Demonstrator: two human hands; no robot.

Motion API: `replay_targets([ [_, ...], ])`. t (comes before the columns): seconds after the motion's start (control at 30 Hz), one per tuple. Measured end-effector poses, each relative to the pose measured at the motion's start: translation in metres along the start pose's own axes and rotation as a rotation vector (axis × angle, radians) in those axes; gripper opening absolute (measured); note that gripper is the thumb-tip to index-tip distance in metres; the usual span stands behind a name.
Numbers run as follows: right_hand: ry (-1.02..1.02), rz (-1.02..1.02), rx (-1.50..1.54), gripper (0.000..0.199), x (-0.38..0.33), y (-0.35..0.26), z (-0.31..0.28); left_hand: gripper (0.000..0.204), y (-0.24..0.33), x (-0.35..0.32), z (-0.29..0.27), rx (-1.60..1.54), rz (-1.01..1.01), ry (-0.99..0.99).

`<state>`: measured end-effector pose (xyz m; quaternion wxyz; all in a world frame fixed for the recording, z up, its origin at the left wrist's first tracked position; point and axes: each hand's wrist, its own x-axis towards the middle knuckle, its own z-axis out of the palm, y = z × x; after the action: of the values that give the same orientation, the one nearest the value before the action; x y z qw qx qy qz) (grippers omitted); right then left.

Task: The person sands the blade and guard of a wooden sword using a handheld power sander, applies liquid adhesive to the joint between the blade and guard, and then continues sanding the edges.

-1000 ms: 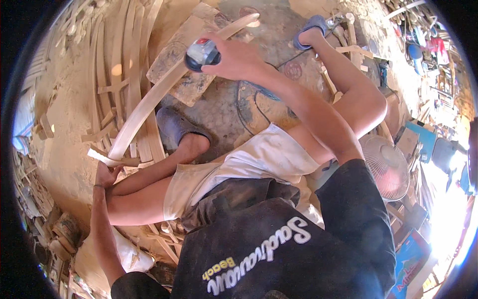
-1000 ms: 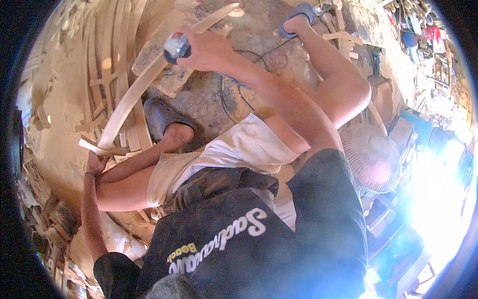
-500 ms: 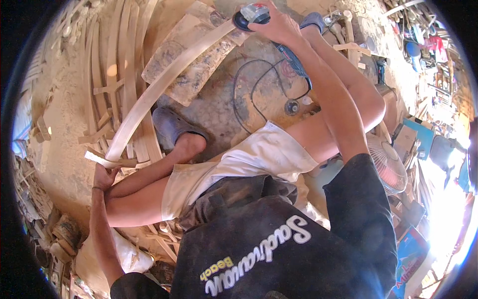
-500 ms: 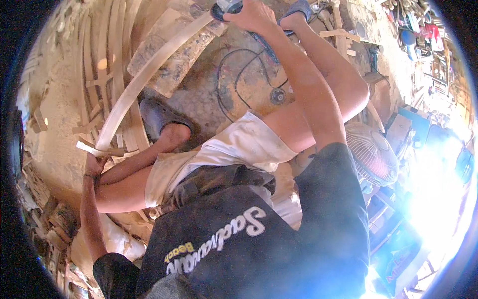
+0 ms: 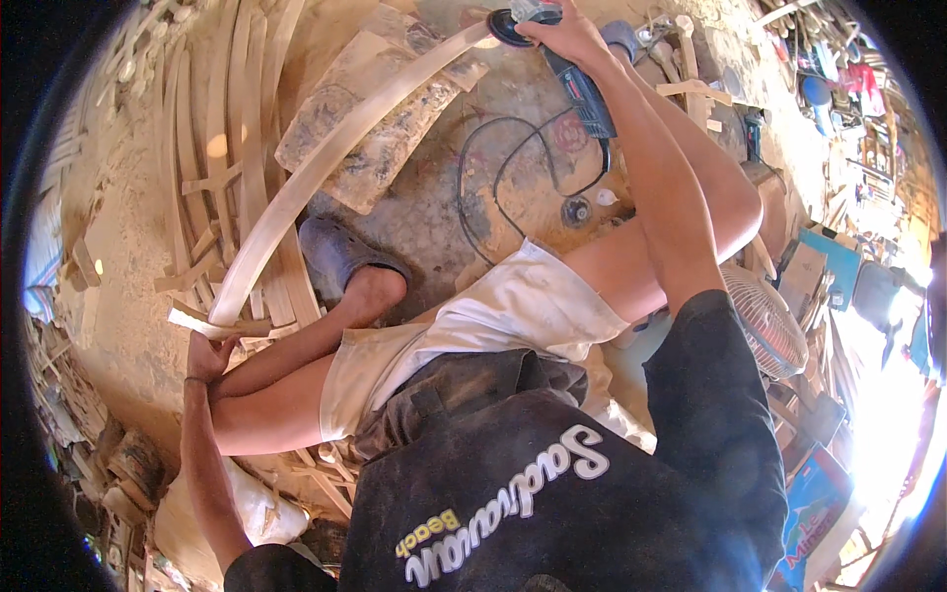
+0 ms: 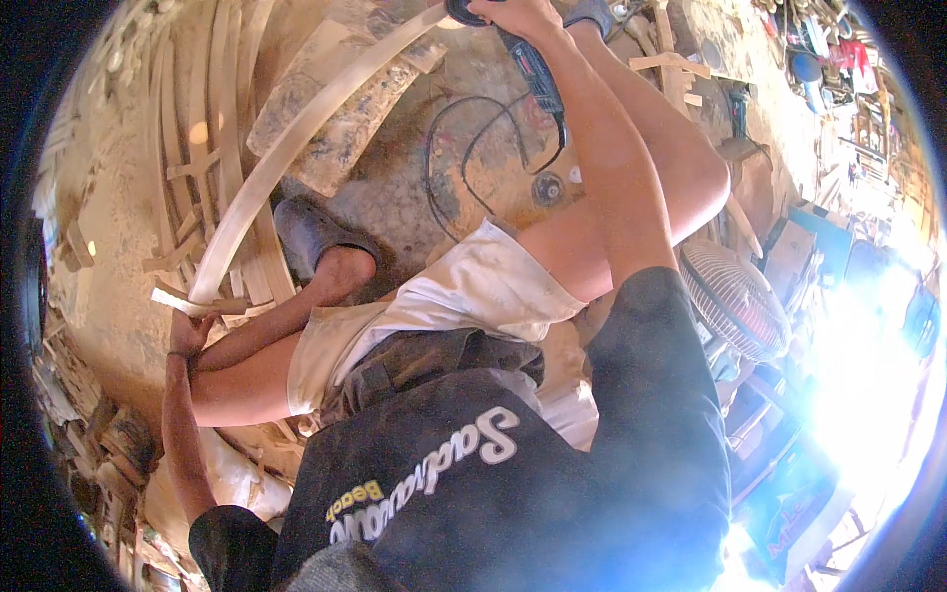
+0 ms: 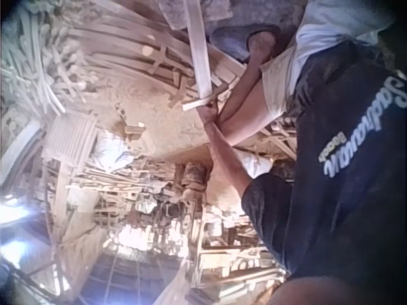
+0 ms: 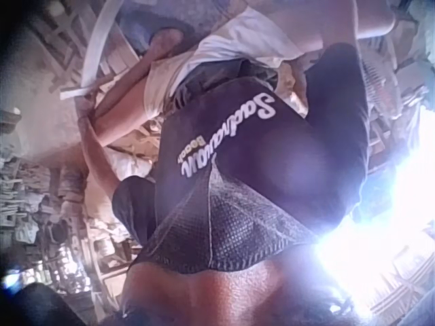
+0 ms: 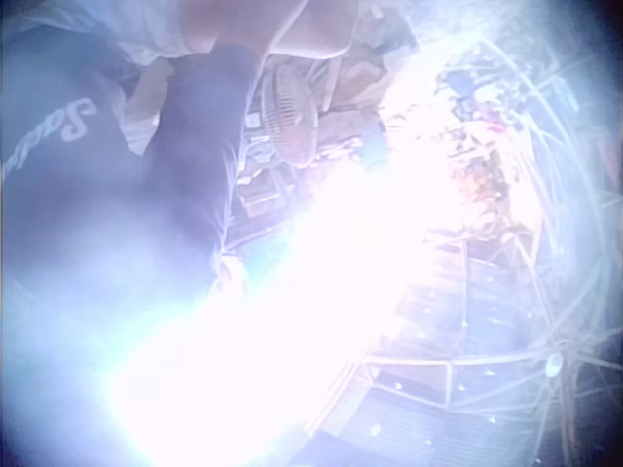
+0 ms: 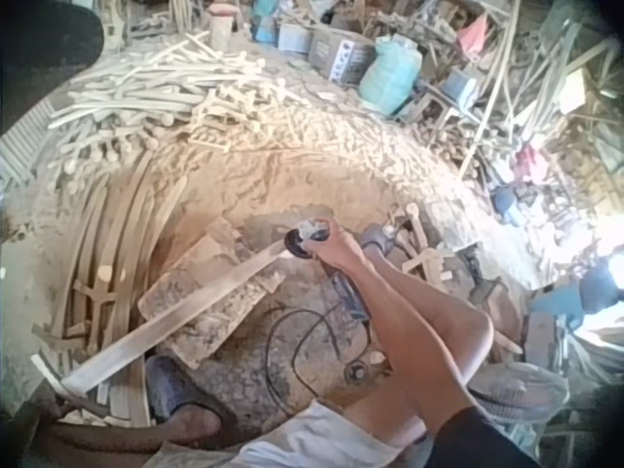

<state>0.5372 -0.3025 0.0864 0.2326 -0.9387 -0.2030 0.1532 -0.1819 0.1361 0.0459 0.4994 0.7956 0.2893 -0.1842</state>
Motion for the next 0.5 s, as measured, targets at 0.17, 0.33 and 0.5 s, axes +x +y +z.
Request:
replay_targets([
  [0.17,0.024,0.022,0.457,0.090,0.016,0.030,0.019,0.045,-0.015,-0.004,-0.011,0.192,-0.017,-0.002],
  [0.33,-0.090,0.103,0.455,0.080,0.017,0.041,0.005,0.041,-0.006,0.007,0.009,0.081,0.057,0.074],
  [0.5,-0.139,0.217,0.580,0.086,-0.003,0.018,-0.011,0.034,0.002,0.010,0.011,0.082,-0.054,-0.013],
])
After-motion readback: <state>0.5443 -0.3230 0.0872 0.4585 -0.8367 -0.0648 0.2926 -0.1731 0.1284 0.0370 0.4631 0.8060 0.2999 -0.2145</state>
